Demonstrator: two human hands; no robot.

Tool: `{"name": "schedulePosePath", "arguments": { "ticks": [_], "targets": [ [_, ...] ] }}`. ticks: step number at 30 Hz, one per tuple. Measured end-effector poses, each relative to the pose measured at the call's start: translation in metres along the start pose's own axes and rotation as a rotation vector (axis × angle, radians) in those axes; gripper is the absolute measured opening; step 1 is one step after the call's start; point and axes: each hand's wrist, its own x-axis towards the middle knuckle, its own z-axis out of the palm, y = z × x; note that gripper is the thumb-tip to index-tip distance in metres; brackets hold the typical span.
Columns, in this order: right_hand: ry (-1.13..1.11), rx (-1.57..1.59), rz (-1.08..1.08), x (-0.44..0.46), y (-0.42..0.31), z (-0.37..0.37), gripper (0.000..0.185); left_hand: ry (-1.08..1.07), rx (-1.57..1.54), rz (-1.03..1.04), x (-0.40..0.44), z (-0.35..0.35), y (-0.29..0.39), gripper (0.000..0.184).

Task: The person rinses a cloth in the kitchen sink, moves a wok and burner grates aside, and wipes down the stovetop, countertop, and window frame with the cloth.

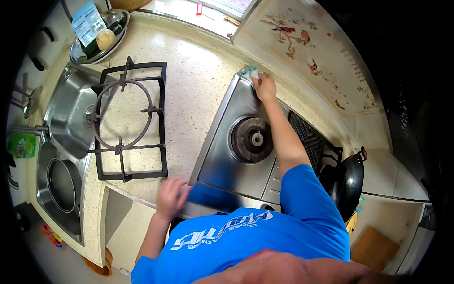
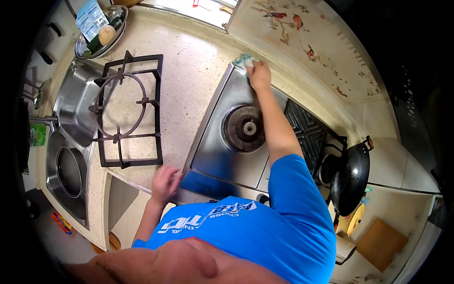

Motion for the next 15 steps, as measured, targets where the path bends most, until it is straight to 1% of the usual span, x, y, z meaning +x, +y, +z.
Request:
{"name": "schedulePosePath", "arguments": {
  "ticks": [1,2,4,5,7,8,9,10,11,12,14,15],
  "targets": [
    [-0.091,-0.057,0.035,-0.002,0.006,-0.009,0.032,-0.065,-0.050,0.045,0.017,0.004,0.011,0.021],
    [-0.094,-0.061,0.027,-0.006,0.013,-0.017,0.032,-0.131,-0.100,0.090,0.037,0.009,0.022,0.024],
    [-0.075,-0.153,0.143,-0.018,0.030,-0.027,0.034,-0.062,-0.141,0.168,0.077,0.026,0.032,0.025],
    [-0.059,-0.165,0.143,-0.022,0.037,-0.031,0.034,-0.038,-0.093,0.167,0.096,0.036,0.028,0.028],
    [-0.097,-0.191,0.263,-0.033,0.054,-0.044,0.037,-0.017,-0.066,0.187,0.125,0.060,0.014,0.031],
    [-0.080,-0.205,0.264,-0.035,0.055,-0.051,0.037,0.005,0.088,0.133,0.137,0.069,0.007,0.035],
    [-0.073,-0.228,0.312,-0.036,0.054,-0.054,0.036,0.028,0.244,0.074,0.143,0.077,0.000,0.039],
    [-0.068,-0.247,0.362,-0.037,0.052,-0.054,0.035,0.030,0.237,0.086,0.143,0.082,-0.006,0.039],
    [-0.065,-0.321,0.339,-0.033,0.052,-0.050,0.028,-0.033,0.278,0.071,0.143,0.087,-0.012,0.042],
    [-0.121,-0.374,0.340,-0.026,0.046,-0.048,0.025,-0.101,0.321,0.058,0.144,0.092,-0.019,0.045],
    [-0.187,-0.414,0.267,-0.013,0.033,-0.037,0.027,-0.116,0.329,0.082,0.142,0.098,-0.023,0.045],
    [-0.182,-0.337,0.275,-0.008,0.018,-0.031,0.027,-0.109,0.313,0.080,0.144,0.095,-0.020,0.046]
  ]
}}
